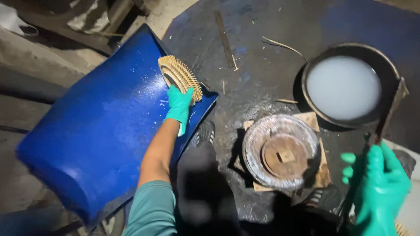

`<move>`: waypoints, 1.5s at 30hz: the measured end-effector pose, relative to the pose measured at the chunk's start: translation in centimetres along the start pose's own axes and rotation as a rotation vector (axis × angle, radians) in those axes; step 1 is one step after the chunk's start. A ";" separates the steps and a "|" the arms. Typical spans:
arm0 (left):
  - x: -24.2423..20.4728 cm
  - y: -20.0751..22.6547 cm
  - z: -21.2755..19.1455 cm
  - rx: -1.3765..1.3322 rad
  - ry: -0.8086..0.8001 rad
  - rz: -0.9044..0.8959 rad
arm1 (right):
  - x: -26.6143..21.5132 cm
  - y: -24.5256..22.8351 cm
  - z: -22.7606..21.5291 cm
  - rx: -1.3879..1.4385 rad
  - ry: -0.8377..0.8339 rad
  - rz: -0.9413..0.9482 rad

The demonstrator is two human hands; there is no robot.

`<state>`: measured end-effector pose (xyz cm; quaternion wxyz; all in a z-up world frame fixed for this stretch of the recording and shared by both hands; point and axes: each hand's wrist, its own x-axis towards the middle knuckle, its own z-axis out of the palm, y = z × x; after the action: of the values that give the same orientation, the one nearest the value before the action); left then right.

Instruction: Assembling and refining circular bamboo components using hand tools.

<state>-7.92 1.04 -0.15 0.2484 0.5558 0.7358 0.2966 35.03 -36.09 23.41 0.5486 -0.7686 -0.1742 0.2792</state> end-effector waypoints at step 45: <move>-27.4 16.2 -6.0 -0.954 -0.838 0.067 | -1.1 8.2 -4.6 0.580 -0.252 0.163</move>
<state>5.85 -23.04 16.60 0.7261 0.4756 0.3453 0.3569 36.73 -42.87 17.10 0.6946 -0.5513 -0.0917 0.4530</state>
